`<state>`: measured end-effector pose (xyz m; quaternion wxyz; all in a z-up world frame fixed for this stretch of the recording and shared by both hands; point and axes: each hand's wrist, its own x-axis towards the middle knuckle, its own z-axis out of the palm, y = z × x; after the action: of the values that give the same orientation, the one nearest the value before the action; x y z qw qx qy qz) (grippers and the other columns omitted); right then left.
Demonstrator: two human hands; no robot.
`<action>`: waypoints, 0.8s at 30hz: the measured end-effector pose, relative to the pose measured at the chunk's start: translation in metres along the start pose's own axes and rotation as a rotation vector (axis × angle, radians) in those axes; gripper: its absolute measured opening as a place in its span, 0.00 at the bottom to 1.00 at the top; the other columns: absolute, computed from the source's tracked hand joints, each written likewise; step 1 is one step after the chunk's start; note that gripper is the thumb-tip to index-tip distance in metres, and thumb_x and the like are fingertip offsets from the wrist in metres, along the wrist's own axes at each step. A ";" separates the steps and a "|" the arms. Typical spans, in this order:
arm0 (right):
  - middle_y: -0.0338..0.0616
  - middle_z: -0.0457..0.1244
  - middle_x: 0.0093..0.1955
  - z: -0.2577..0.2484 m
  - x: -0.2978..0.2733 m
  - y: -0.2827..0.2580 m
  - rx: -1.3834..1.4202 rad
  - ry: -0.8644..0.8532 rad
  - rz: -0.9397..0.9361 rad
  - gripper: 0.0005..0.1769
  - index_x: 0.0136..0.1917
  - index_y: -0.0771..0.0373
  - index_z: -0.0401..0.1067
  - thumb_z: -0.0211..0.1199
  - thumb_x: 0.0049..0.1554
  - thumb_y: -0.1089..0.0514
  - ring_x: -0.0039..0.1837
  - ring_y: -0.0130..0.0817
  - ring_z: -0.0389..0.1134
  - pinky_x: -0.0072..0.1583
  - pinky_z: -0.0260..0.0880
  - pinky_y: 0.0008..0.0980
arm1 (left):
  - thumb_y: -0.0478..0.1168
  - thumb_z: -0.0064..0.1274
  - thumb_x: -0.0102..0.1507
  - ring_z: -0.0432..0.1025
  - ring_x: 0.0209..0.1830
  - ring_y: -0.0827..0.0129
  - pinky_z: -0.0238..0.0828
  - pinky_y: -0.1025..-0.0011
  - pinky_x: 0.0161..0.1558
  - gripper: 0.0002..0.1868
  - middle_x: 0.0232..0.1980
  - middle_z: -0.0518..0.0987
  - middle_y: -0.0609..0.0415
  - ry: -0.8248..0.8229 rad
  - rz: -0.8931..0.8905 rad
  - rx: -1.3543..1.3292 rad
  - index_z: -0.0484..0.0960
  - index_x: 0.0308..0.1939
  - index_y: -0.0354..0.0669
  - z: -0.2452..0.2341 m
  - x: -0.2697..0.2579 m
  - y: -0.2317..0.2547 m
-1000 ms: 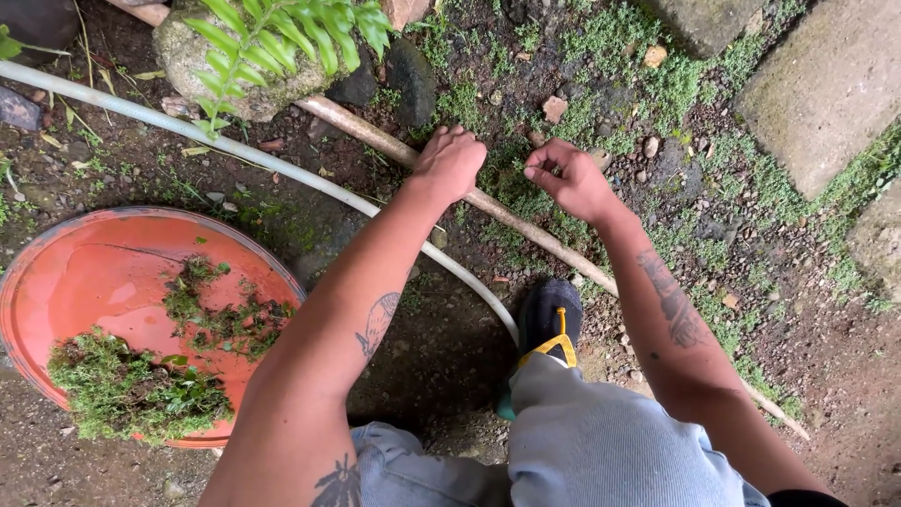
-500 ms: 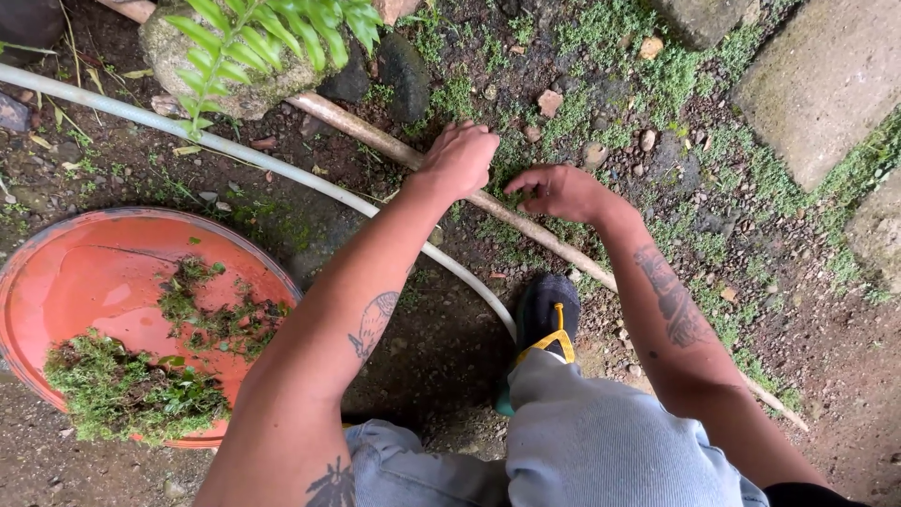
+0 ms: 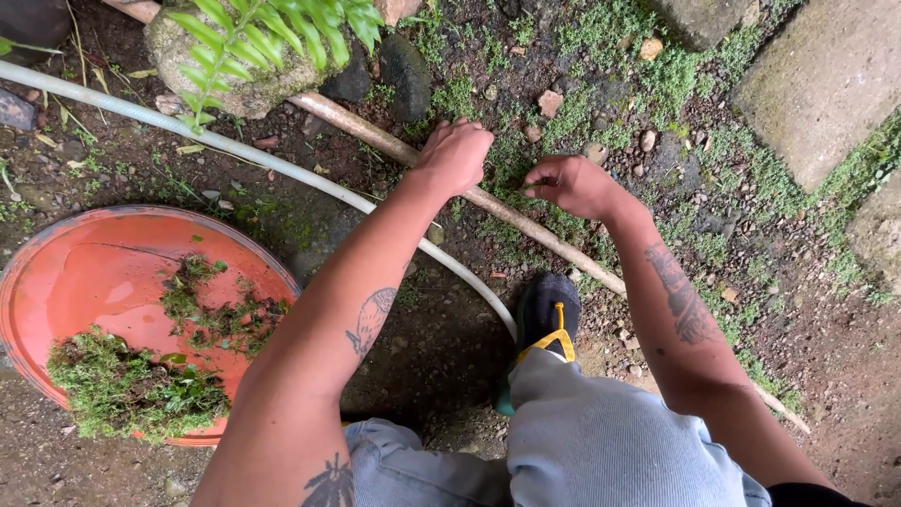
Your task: Picking weeds and moss from the ground by hand and collecting them in a tray.
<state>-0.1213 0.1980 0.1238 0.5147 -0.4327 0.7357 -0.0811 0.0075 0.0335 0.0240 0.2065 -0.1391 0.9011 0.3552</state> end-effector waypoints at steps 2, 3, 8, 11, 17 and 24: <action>0.55 0.69 0.49 -0.001 0.001 0.006 0.111 0.082 -0.088 0.10 0.55 0.69 0.76 0.62 0.64 0.61 0.50 0.49 0.71 0.60 0.70 0.50 | 0.24 0.50 0.62 0.74 0.53 0.53 0.64 0.50 0.65 0.18 0.46 0.81 0.45 -0.006 0.001 -0.007 0.82 0.55 0.34 0.003 0.001 -0.001; 0.55 0.69 0.49 -0.006 0.000 0.004 0.111 0.080 -0.090 0.10 0.55 0.69 0.76 0.62 0.64 0.61 0.50 0.49 0.71 0.60 0.70 0.50 | 0.24 0.50 0.62 0.74 0.53 0.53 0.64 0.50 0.65 0.18 0.46 0.81 0.45 -0.006 -0.003 -0.007 0.82 0.55 0.34 0.003 0.001 -0.001; 0.56 0.68 0.44 -0.021 0.004 -0.011 0.225 0.248 -0.261 0.09 0.53 0.72 0.76 0.66 0.62 0.64 0.44 0.45 0.68 0.51 0.70 0.47 | 0.32 0.56 0.62 0.79 0.45 0.57 0.77 0.58 0.52 0.05 0.40 0.83 0.50 0.122 -0.137 -0.427 0.85 0.41 0.41 0.010 -0.003 -0.001; 0.55 0.68 0.42 -0.019 0.017 -0.013 0.217 0.311 -0.365 0.07 0.52 0.71 0.77 0.67 0.61 0.66 0.43 0.44 0.69 0.48 0.70 0.44 | 0.38 0.62 0.58 0.81 0.41 0.57 0.78 0.62 0.45 0.04 0.36 0.85 0.49 0.257 -0.140 -0.601 0.88 0.37 0.45 0.016 0.015 -0.018; 0.41 0.63 0.40 -0.018 0.040 -0.047 0.204 0.378 -0.392 0.03 0.52 0.65 0.76 0.62 0.67 0.67 0.34 0.24 0.54 0.33 0.53 0.20 | 0.37 0.52 0.66 0.78 0.32 0.72 0.78 0.77 0.37 0.06 0.34 0.84 0.52 0.267 -0.327 -1.233 0.83 0.39 0.40 -0.041 -0.034 -0.005; 0.43 0.71 0.47 0.001 0.079 -0.113 0.156 0.356 -0.563 0.07 0.52 0.63 0.78 0.64 0.60 0.68 0.47 0.32 0.71 0.48 0.73 0.37 | 0.45 0.62 0.61 0.75 0.32 0.73 0.75 0.75 0.39 0.11 0.32 0.83 0.54 0.425 -0.215 -1.298 0.84 0.38 0.42 -0.048 -0.104 -0.060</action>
<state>-0.0655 0.0727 0.1329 0.3673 -0.5573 0.6572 -0.3502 0.1089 -0.0315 0.0696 -0.0654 -0.3895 0.5083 0.7653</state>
